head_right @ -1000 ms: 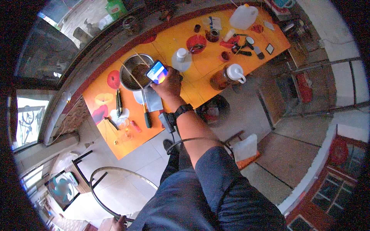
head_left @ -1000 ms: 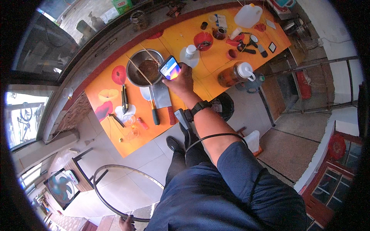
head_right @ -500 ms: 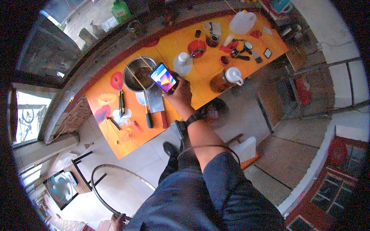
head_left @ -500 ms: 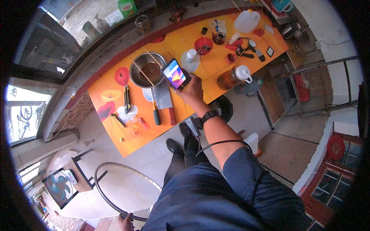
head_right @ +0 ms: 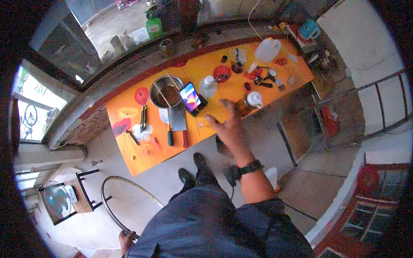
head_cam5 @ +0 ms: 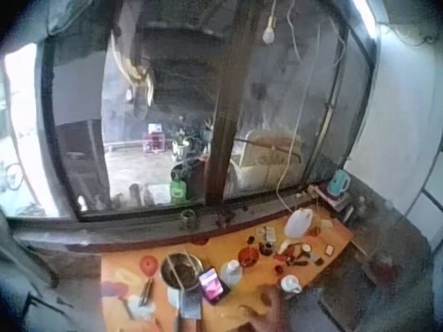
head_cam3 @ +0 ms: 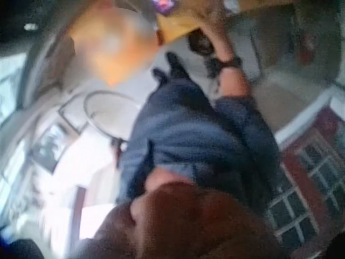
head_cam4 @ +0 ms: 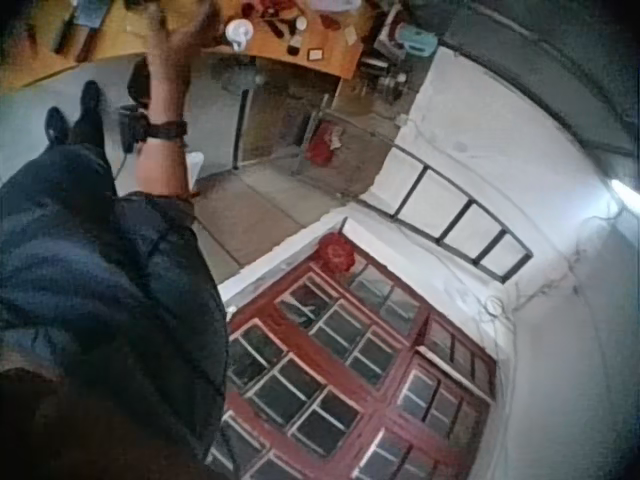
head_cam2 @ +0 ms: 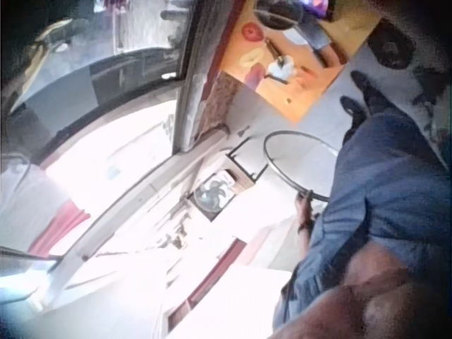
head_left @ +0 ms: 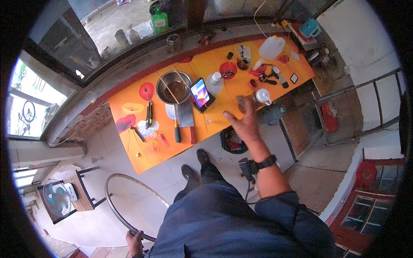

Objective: The person scrubs a metal bicycle rim with a small abrasive block, then moves to a second, rustier rim and scrubs it as well. The person carries the cleaned rim into a room and places it on a table.

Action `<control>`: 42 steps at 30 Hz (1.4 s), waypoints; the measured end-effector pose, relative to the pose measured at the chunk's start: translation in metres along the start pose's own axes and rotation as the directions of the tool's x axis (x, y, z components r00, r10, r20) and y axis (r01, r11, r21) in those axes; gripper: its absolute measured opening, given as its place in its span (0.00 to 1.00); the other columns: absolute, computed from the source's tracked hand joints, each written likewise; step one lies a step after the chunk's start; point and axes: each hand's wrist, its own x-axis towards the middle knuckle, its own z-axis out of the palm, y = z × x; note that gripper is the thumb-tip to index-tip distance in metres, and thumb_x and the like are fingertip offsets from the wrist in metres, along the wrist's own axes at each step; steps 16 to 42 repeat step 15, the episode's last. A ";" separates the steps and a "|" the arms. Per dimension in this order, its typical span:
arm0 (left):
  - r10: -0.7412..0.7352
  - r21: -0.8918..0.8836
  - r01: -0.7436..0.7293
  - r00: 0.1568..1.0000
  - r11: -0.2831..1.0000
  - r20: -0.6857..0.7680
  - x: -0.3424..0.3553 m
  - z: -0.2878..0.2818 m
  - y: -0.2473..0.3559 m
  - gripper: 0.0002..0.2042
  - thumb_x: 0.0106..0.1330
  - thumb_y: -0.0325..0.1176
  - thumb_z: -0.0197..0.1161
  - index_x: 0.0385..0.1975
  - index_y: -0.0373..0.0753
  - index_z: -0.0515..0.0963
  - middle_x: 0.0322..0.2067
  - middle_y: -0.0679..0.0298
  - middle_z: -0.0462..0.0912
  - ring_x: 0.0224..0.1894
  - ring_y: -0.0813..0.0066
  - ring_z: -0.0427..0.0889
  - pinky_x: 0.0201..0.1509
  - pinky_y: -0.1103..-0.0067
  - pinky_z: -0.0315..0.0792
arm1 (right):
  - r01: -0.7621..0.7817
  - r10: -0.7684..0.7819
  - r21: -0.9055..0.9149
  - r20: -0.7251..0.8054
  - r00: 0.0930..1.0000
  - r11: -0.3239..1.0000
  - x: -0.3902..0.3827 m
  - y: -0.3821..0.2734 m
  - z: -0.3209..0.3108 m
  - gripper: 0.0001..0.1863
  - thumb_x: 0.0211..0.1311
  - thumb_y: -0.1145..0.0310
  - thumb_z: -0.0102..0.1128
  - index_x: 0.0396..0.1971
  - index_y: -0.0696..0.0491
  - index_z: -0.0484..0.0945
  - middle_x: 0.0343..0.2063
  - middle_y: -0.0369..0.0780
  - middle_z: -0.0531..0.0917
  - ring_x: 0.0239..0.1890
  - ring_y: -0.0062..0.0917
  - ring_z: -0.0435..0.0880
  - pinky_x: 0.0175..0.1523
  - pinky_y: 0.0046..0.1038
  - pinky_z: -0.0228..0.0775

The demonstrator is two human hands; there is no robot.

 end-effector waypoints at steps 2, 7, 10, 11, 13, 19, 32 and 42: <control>0.049 -0.072 -0.047 0.999 0.996 0.023 -0.002 0.001 -0.014 0.11 0.60 0.29 0.71 0.34 0.34 0.75 0.23 0.61 0.80 0.19 0.74 0.76 0.21 0.77 0.69 | 0.150 -0.145 0.071 -0.073 0.987 0.986 0.013 -0.060 -0.037 0.36 0.57 0.66 0.78 0.64 0.55 0.69 0.60 0.44 0.76 0.63 0.34 0.76 0.69 0.38 0.67; 0.070 -0.136 -0.070 0.998 0.988 -0.004 -0.003 0.012 -0.016 0.09 0.60 0.26 0.68 0.34 0.32 0.75 0.25 0.60 0.81 0.23 0.73 0.79 0.27 0.77 0.74 | 0.672 -0.691 -0.160 -0.165 0.704 0.723 0.029 -0.201 -0.123 0.37 0.62 0.54 0.71 0.67 0.54 0.67 0.63 0.47 0.73 0.68 0.37 0.70 0.74 0.43 0.60; 0.104 -0.186 -0.100 0.994 0.977 0.012 0.015 0.012 -0.038 0.08 0.60 0.26 0.68 0.35 0.31 0.76 0.26 0.59 0.83 0.24 0.73 0.81 0.27 0.77 0.74 | 0.696 -0.618 0.049 -0.418 0.666 0.717 0.010 -0.248 -0.138 0.44 0.66 0.48 0.64 0.74 0.53 0.57 0.72 0.51 0.64 0.74 0.46 0.64 0.80 0.51 0.50; 0.100 -0.189 -0.095 0.995 0.977 0.015 0.022 0.013 -0.045 0.08 0.61 0.26 0.68 0.35 0.31 0.76 0.26 0.58 0.83 0.24 0.73 0.82 0.27 0.77 0.75 | 0.718 -0.595 0.138 -0.467 0.654 0.682 0.005 -0.261 -0.138 0.46 0.66 0.48 0.64 0.76 0.53 0.54 0.74 0.51 0.61 0.76 0.49 0.62 0.81 0.53 0.47; 0.098 -0.184 -0.092 0.995 0.979 0.023 0.025 0.013 -0.047 0.08 0.61 0.26 0.68 0.35 0.31 0.76 0.27 0.57 0.84 0.25 0.72 0.83 0.28 0.77 0.76 | 0.808 -0.702 0.175 -0.417 0.578 0.562 0.004 -0.285 -0.143 0.51 0.61 0.49 0.71 0.77 0.53 0.53 0.76 0.49 0.60 0.77 0.48 0.59 0.81 0.55 0.46; 0.094 -0.185 -0.088 0.995 0.979 0.026 0.021 0.013 -0.046 0.08 0.61 0.26 0.68 0.36 0.31 0.76 0.28 0.55 0.85 0.27 0.71 0.85 0.29 0.77 0.77 | 0.850 -0.755 0.206 -0.392 0.526 0.485 0.005 -0.300 -0.143 0.54 0.59 0.50 0.74 0.78 0.52 0.52 0.76 0.48 0.59 0.77 0.48 0.58 0.81 0.56 0.46; 0.094 -0.185 -0.088 0.995 0.979 0.026 0.021 0.013 -0.046 0.08 0.61 0.26 0.68 0.36 0.31 0.76 0.28 0.55 0.85 0.27 0.71 0.85 0.29 0.77 0.77 | 0.850 -0.755 0.206 -0.392 0.526 0.485 0.005 -0.300 -0.143 0.54 0.59 0.50 0.74 0.78 0.52 0.52 0.76 0.48 0.59 0.77 0.48 0.58 0.81 0.56 0.46; 0.094 -0.185 -0.088 0.995 0.979 0.026 0.021 0.013 -0.046 0.08 0.61 0.26 0.68 0.36 0.31 0.76 0.28 0.55 0.85 0.27 0.71 0.85 0.29 0.77 0.77 | 0.850 -0.755 0.206 -0.392 0.526 0.485 0.005 -0.300 -0.143 0.54 0.59 0.50 0.74 0.78 0.52 0.52 0.76 0.48 0.59 0.77 0.48 0.58 0.81 0.56 0.46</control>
